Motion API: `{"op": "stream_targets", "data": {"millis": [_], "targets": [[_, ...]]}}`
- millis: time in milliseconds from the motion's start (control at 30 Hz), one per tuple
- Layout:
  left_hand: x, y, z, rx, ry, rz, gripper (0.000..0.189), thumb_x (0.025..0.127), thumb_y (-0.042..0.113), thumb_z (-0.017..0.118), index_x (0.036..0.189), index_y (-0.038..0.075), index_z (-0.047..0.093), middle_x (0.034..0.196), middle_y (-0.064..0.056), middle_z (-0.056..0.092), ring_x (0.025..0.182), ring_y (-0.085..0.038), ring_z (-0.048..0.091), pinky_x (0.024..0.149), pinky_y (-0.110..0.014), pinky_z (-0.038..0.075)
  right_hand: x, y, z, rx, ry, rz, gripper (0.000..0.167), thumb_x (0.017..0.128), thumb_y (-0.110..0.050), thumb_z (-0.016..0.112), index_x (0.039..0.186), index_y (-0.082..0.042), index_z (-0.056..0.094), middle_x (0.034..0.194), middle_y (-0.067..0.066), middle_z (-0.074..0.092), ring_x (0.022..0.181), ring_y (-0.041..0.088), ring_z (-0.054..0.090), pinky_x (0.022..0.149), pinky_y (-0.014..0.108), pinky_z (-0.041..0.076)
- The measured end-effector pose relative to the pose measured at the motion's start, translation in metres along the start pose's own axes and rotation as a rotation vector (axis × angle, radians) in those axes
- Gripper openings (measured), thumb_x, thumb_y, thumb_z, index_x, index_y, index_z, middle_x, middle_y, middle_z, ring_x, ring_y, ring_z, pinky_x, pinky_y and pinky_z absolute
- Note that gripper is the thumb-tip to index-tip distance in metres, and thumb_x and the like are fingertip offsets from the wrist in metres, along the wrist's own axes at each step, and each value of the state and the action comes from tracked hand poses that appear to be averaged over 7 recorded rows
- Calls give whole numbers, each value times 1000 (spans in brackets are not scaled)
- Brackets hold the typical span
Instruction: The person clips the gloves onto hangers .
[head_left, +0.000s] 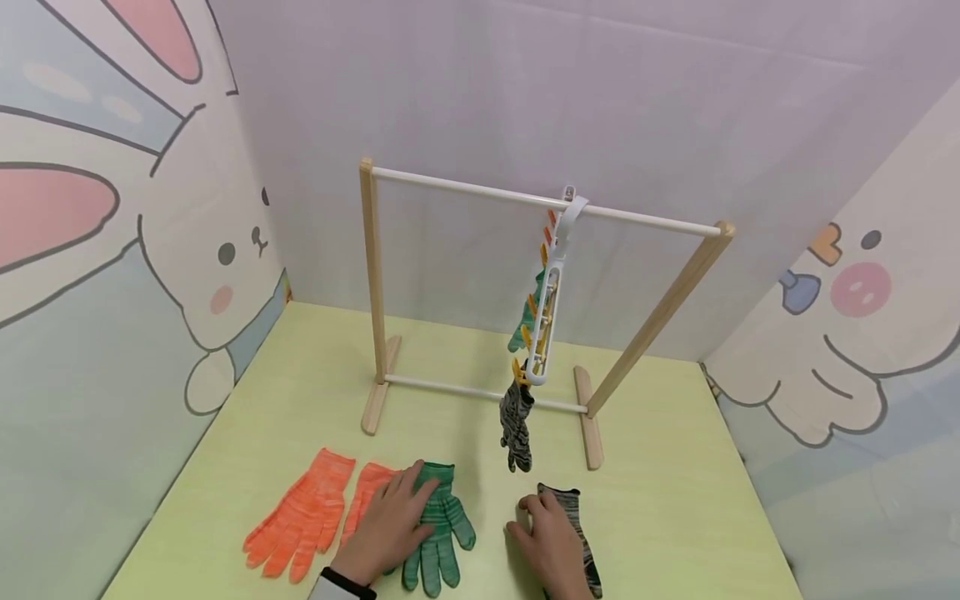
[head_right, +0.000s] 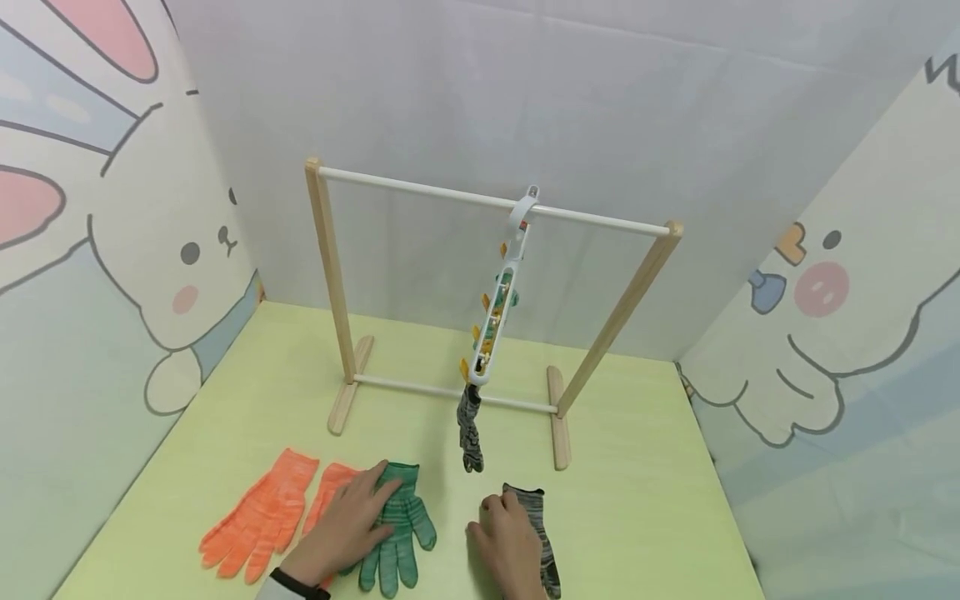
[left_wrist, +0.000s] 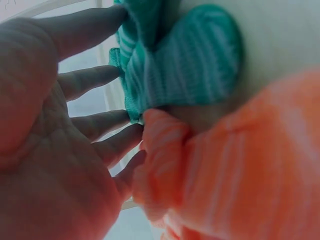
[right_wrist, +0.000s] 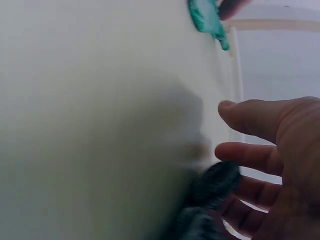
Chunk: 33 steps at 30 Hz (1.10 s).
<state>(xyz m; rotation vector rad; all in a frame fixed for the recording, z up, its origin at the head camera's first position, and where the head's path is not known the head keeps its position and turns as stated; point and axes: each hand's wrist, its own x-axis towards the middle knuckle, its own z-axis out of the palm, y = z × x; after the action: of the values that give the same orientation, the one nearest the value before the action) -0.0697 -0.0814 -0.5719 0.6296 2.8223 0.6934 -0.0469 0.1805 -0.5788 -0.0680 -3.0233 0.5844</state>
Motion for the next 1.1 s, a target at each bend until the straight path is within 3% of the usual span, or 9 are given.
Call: {"op": "stream_targets", "data": {"millis": [167,433,833,1100], "targets": [[-1,-7,9,42,15,5,62,92,33,75,147,15,52,161,-23,35,141,-44,43,104,-66,42,-4,-1,12,-63,63,3,24,76,-28,85,93,-20,70,88,-5,51,70,9,44,57,29,42],[-1,-6,11,56,27,-5,63,93,34,74,148,17,51,163,-21,32,143,-43,41,105,-65,40,-3,2,19,-31,129,-35,25,75,-24,83,94,-18,69,93,-2,54,76,14,52,65,35,47],[-5,-8,22,43,35,-19,61,96,37,68,151,17,48,167,-19,25,148,-43,34,109,-66,36,0,5,13,33,36,-18,28,76,-25,85,96,-18,67,98,-1,55,77,11,49,66,33,48],[-6,-10,24,26,70,3,62,95,36,70,150,17,49,166,-19,27,146,-44,35,107,-67,36,3,4,14,38,29,29,25,80,-30,82,95,-21,65,100,-1,56,78,10,52,65,33,49]]}}
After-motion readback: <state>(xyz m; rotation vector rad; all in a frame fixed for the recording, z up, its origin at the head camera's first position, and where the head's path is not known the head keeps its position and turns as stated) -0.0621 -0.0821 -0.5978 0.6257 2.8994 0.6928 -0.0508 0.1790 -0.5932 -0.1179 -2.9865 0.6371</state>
